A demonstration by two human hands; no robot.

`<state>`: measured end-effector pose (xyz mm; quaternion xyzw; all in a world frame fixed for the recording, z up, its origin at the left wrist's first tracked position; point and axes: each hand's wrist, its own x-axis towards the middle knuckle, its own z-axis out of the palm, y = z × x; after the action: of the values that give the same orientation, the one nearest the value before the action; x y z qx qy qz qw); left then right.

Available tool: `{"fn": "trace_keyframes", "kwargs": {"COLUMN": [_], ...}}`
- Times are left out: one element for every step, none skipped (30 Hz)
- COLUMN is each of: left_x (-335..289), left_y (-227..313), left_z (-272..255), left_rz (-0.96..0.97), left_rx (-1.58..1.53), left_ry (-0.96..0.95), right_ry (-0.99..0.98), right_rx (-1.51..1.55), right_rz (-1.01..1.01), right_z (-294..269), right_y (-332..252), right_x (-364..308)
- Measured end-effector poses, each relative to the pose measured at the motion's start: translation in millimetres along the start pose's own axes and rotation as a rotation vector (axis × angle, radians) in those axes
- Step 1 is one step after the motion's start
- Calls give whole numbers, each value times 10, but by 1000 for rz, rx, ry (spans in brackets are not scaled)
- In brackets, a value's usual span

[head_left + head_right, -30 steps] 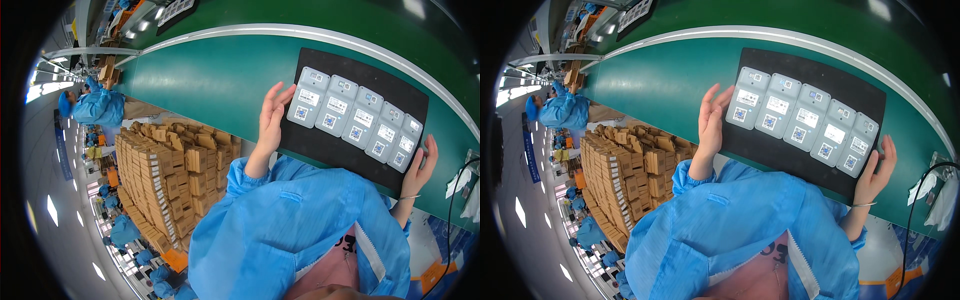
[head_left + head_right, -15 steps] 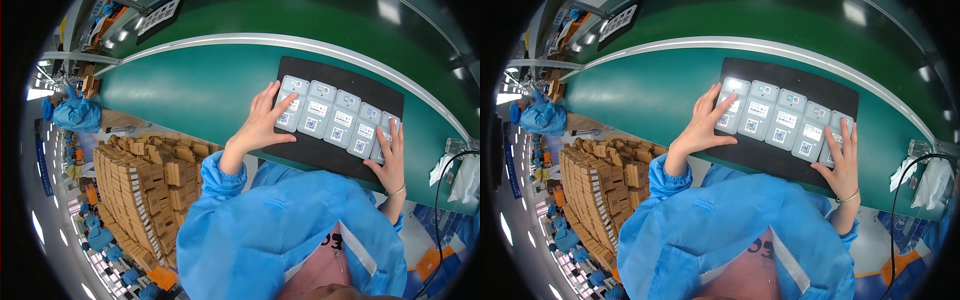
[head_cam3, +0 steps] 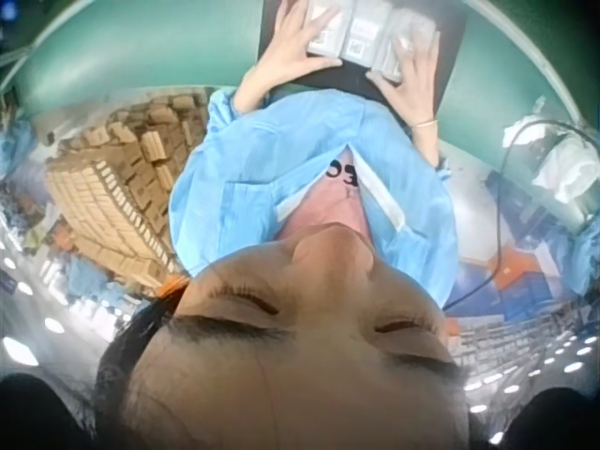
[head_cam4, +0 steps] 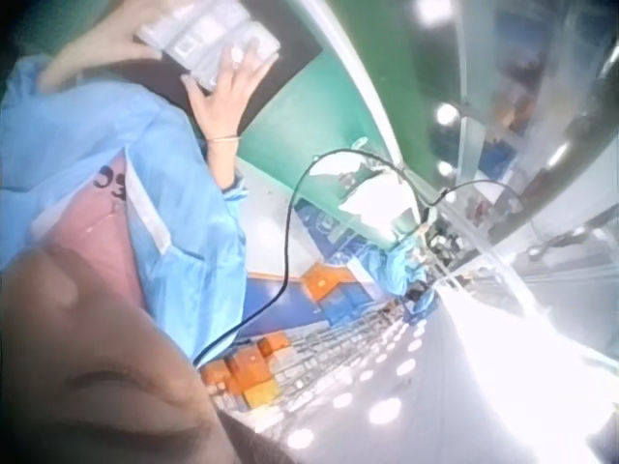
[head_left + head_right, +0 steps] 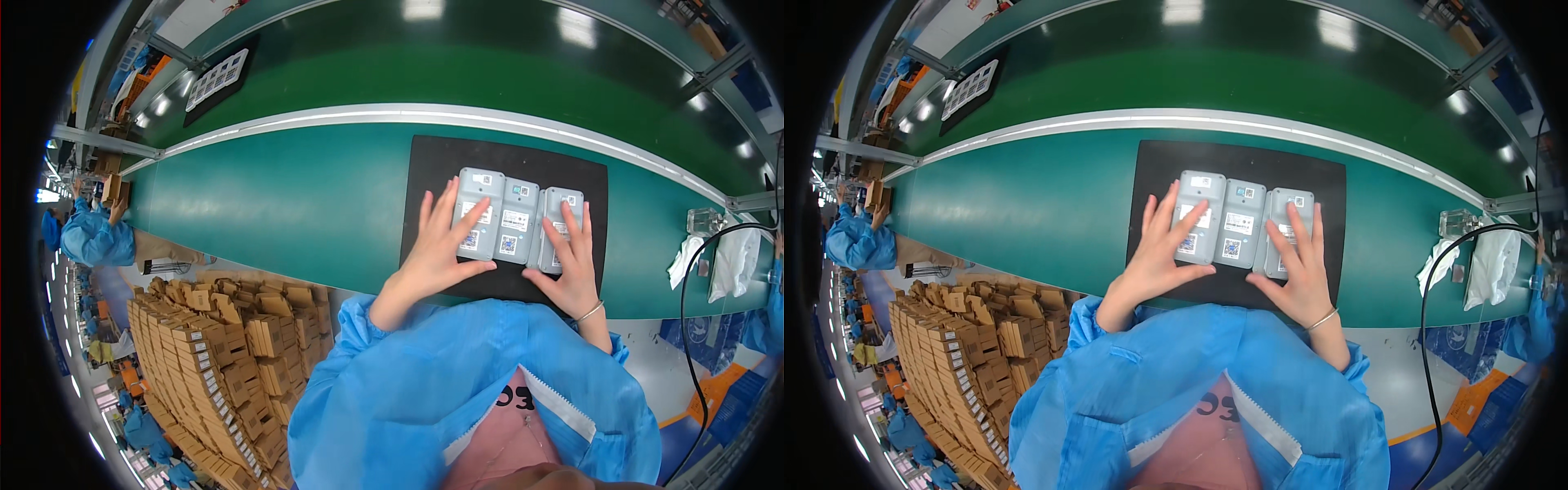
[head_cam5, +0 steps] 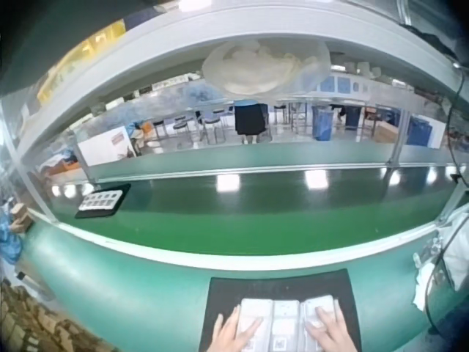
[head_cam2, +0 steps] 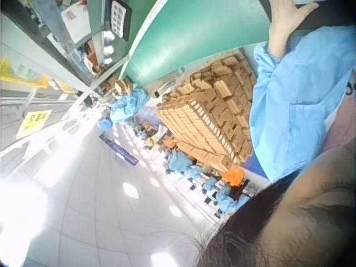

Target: The person repeatedly wipes the surfaces of small white electronic devices with a cloth, then stacks them on a black mat. They also pour liquid from a large bottle into a small container and place the container on the table.

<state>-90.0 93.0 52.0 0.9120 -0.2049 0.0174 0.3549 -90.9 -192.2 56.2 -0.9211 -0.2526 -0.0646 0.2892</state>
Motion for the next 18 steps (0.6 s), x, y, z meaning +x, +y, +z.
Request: {"fn": "trace_keyframes", "kwargs": {"left_x": [28,22,37,37,37,68,50,59,75,74,86,84,81,90,79,80,61,25], "left_y": [-1,5,-4,-11,7,23,20,12,13,12,6,-15,-28,-41,-41,-37,-8,-11], "left_z": [32,65,89,80,63,55,59,74,101,105,104,105,121,124,100,73,46,27], "left_rz": [5,10,32,25,24,29,29,28,28,33,39,40,38,31,16,0,-27,-80], "left_rx": [13,26,34,31,39,47,43,39,59,53,46,43,41,-4,-42,-80,-112,-247], "left_ry": [3,6,21,13,5,-7,5,18,21,28,34,39,56,50,43,34,32,71], "right_ry": [-19,-37,-35,-34,-29,-18,11,39,68,72,90,107,133,134,164,195,237,276], "right_rx": [-25,-51,-43,-17,40,97,213,331,454,463,406,352,288,239,253,265,367,471], "right_rz": [4,9,13,14,29,46,76,102,134,115,50,-14,-54,-70,-82,-95,-52,-13], "right_z": [-18,-29,-47,-54,-70,-99,-107,-131,-131,-92,-39,50,123,183,234,263,257,219], "right_y": [-31,-76,-76,-47,-36,-26,-39,-39,-29,-54,-88,-122,-164,-184,-224,-256,-286,-336], "right_x": [36,46,46,43,37,39,54,76,73,93,132,177,207,229,236,249,257,254]}}
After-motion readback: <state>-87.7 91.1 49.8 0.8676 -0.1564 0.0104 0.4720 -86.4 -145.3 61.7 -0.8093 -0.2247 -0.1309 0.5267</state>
